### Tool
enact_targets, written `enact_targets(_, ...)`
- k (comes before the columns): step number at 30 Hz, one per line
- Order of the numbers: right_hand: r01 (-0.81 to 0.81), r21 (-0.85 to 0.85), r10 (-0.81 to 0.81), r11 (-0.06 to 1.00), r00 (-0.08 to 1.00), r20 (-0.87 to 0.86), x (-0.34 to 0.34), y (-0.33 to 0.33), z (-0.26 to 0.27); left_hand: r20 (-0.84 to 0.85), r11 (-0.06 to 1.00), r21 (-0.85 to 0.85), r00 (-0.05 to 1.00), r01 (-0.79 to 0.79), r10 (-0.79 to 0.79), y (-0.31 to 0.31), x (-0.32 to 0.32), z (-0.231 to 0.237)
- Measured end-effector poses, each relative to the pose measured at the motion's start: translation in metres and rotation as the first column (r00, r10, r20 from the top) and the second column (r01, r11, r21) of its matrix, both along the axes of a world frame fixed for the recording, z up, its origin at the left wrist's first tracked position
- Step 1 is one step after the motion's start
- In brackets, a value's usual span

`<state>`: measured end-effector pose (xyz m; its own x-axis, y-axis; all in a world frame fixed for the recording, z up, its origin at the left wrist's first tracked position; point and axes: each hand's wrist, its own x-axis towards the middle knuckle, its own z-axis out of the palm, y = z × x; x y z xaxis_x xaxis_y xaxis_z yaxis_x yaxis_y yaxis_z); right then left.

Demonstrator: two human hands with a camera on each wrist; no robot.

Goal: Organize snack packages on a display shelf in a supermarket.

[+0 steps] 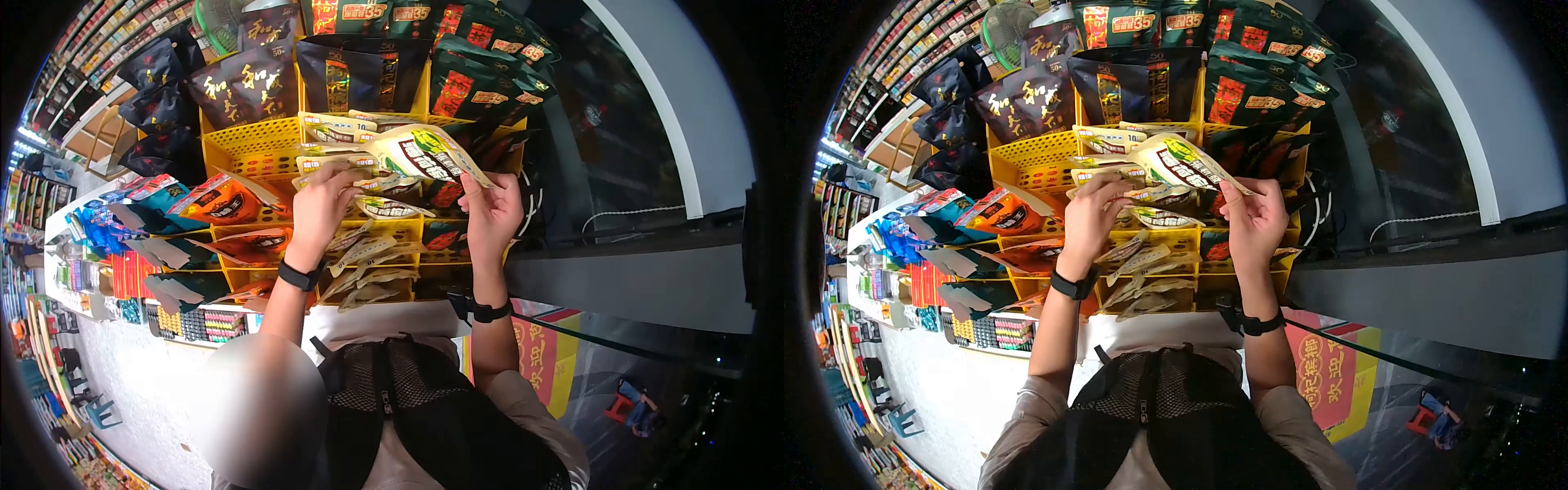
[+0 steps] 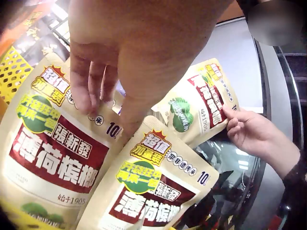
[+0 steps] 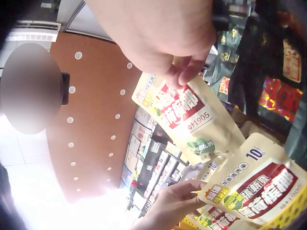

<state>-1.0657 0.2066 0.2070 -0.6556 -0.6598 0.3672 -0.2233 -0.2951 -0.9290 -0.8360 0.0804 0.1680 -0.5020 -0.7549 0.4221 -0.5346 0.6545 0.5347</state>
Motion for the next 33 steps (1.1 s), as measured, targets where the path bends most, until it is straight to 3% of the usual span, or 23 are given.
enact_targets(2, -0.006, 0.004, 0.006, 1.0, 1.0, 0.011, 0.001, -0.001, 0.001, 0.036, 0.996, 0.088, 0.999, -0.007, 0.004, -0.004, -0.002, 0.0)
enact_targets(4, -0.009, 0.002, 0.008, 1.0, 1.0, 0.019, 0.001, -0.002, 0.002, 0.077, 0.998, -0.049, 0.997, 0.029, -0.026, -0.007, -0.006, -0.005)
enact_targets(6, 0.013, 0.002, -0.013, 1.0, 0.999, 0.042, 0.001, -0.003, 0.003, 0.039, 0.998, -0.043, 0.998, 0.049, -0.047, -0.006, 0.001, -0.006)
enact_targets(8, 0.013, -0.039, -0.01, 0.999, 0.997, 0.072, -0.001, -0.001, 0.012, 0.049, 0.98, -0.18, 0.994, -0.089, 0.1, 0.001, 0.018, 0.004)
enact_targets(10, 0.014, -0.053, -0.008, 0.998, 0.996, 0.093, -0.002, 0.003, 0.012, 0.071, 0.976, -0.196, 0.991, -0.094, 0.109, 0.006, 0.024, 0.016)
enact_targets(12, 0.007, -0.102, 0.002, 0.995, 0.996, 0.092, -0.004, 0.001, 0.012, 0.174, 0.997, 0.013, 0.982, -0.07, 0.067, 0.006, 0.043, 0.006)
enact_targets(14, -0.017, -0.079, 0.022, 0.997, 0.997, 0.071, -0.003, -0.002, 0.004, 0.159, 0.997, -0.028, 0.984, -0.072, 0.075, 0.007, 0.045, 0.003)
enact_targets(17, -0.055, -0.025, 0.056, 0.998, 0.998, 0.019, -0.002, -0.005, -0.004, 0.264, 0.985, 0.109, 0.96, -0.131, 0.099, 0.002, 0.057, -0.012)
enact_targets(20, -0.066, 0.008, 0.066, 0.998, 0.998, -0.016, -0.003, -0.004, -0.004, 0.322, 0.976, 0.146, 0.941, -0.161, 0.107, 0.012, 0.061, 0.0)
enact_targets(26, -0.106, 0.098, 0.103, 0.989, 0.994, 0.035, -0.008, -0.003, -0.012, 0.284, 0.968, 0.115, 0.941, -0.222, 0.182, 0.019, 0.068, 0.008)
enact_targets(28, -0.026, 0.013, 0.026, 1.0, 1.0, -0.004, -0.005, -0.005, -0.007, 0.27, 0.961, 0.118, 0.939, -0.249, 0.211, 0.022, 0.065, 0.013)
enact_targets(30, -0.045, -0.078, 0.043, 0.996, 0.999, -0.026, -0.006, -0.004, 0.001, 0.261, 0.963, 0.127, 0.945, -0.236, 0.197, 0.029, 0.063, 0.017)
enact_targets(33, -0.189, 0.111, 0.196, 0.976, 0.979, -0.051, -0.012, -0.009, -0.009, 0.22, 0.972, 0.122, 0.96, -0.201, 0.171, 0.047, 0.051, 0.018)
